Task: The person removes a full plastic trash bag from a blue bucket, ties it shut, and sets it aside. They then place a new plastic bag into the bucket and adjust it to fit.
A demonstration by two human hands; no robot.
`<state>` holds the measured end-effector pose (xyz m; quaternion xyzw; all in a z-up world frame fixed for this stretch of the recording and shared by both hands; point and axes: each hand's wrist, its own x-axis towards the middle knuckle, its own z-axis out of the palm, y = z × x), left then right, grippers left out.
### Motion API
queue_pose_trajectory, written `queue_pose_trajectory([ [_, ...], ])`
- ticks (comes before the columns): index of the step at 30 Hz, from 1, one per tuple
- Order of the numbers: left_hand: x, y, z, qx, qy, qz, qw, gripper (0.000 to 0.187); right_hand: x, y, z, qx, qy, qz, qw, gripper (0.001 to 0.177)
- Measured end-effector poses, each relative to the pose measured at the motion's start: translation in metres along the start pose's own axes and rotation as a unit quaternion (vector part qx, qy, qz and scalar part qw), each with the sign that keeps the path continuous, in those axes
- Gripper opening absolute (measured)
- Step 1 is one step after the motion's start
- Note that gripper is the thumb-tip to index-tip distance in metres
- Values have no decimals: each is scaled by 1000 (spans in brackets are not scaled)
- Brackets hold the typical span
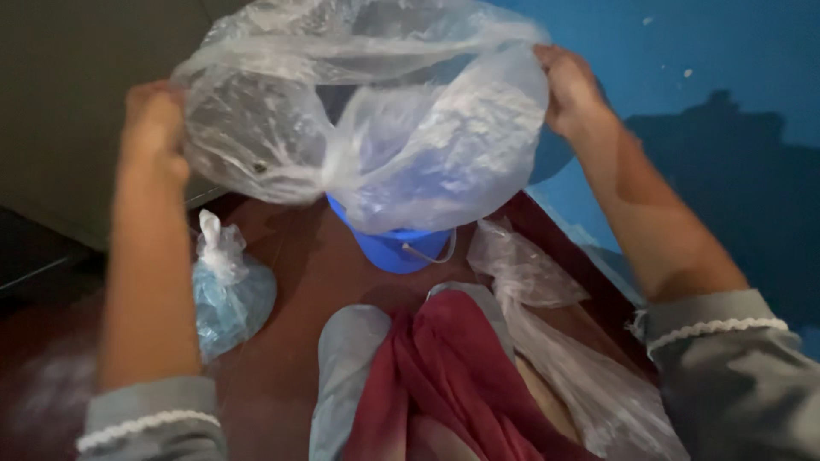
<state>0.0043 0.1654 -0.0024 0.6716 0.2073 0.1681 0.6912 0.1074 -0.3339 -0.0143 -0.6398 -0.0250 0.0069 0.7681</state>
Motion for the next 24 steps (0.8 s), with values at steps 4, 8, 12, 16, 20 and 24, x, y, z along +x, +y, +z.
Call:
queue_pose_trajectory([
  [4,-51,4,34,266,185,445,835,66,-11,-7,10,-10,-44,-36,998,29],
  [8,-88,17,89,289,48,624,724,16,-22,-24,30,-31,-92,-70,993,25],
  [12,-88,-7,149,449,-98,682,569,18,-34,-31,33,-139,-168,-117,969,25],
  [16,-66,-52,160,677,-237,413,561,26,-34,-28,12,-374,-93,-93,918,20],
  [20,-50,-84,162,725,-304,262,560,35,-21,-16,-37,-418,53,-109,900,12],
  [24,-38,-77,166,689,-366,202,592,44,7,-29,-93,-445,111,-293,839,17],
])
